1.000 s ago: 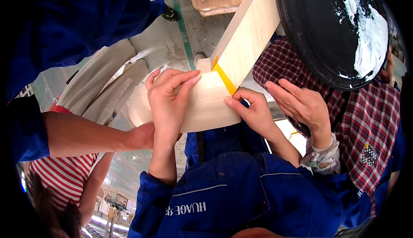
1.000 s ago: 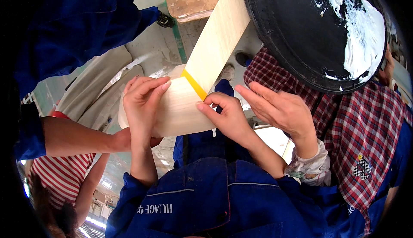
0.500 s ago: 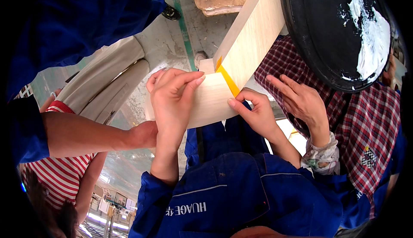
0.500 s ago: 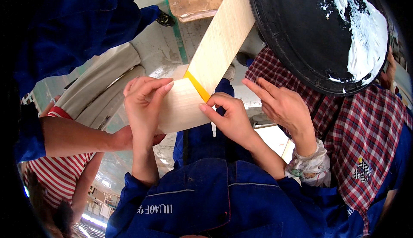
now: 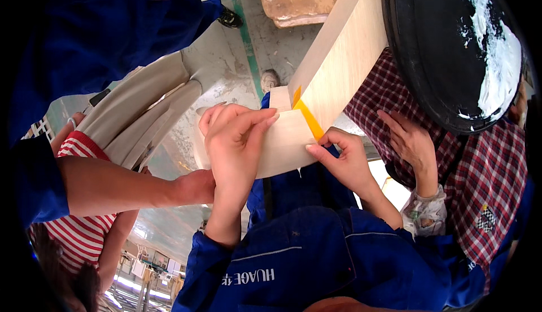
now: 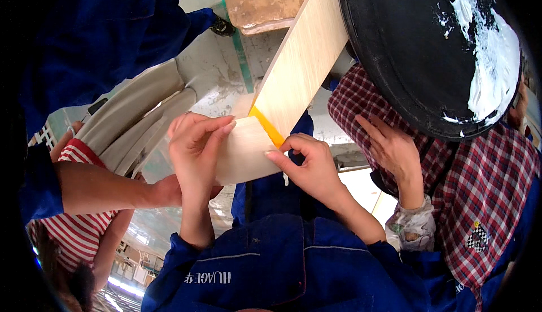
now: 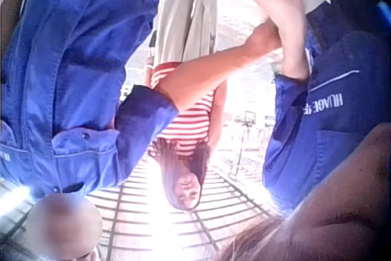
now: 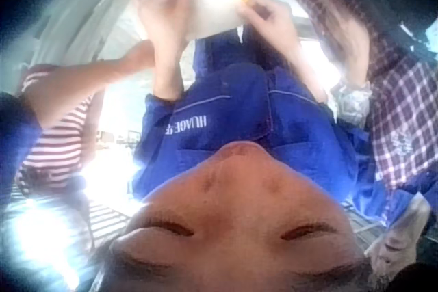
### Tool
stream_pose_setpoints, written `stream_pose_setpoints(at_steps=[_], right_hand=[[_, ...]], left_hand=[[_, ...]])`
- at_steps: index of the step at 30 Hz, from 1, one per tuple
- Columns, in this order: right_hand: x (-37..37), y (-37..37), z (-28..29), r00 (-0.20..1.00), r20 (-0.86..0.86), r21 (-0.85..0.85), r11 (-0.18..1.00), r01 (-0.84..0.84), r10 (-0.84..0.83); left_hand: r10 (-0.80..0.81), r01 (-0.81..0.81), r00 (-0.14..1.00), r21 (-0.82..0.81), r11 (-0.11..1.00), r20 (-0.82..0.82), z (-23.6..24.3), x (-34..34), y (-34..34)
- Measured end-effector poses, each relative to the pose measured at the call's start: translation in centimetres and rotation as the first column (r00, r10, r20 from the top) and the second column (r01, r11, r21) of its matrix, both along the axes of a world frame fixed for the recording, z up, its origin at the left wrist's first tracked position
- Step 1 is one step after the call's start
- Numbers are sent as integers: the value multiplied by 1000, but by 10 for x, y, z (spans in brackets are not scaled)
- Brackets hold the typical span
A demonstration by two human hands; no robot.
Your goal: The person cuts a strip of wood veneer with shears, applies adhesive to a curved wooden part using a roller, and presses the veneer onto the edge by hand and with an iron.
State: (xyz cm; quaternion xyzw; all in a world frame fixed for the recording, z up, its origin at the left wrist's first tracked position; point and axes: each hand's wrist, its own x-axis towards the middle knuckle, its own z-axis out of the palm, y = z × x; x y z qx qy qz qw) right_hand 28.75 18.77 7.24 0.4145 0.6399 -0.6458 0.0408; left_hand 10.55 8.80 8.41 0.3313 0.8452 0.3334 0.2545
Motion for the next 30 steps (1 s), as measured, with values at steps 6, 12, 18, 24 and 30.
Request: stream_pose_setpoints(at_steps=[6,12,18,24,30], right_hand=[[-7,4,6,989,142,-146,988,53,-32],[-4,3,3,997,71,-121,992,41,-33],[-6,4,3,998,57,-113,993,43,-37],[-6,2,3,998,56,-115,992,48,-41],[-7,2,3,997,53,-104,993,57,-51]], left_hand=[[-23,22,1000,-33,999,-15,2,-1,1],[-41,41,999,-43,998,-11,4,-2,-1],[-26,26,1000,-31,999,-6,2,-2,2],[-51,50,999,-45,998,-4,5,-4,1],[-46,46,999,-38,998,-8,4,-4,3]])
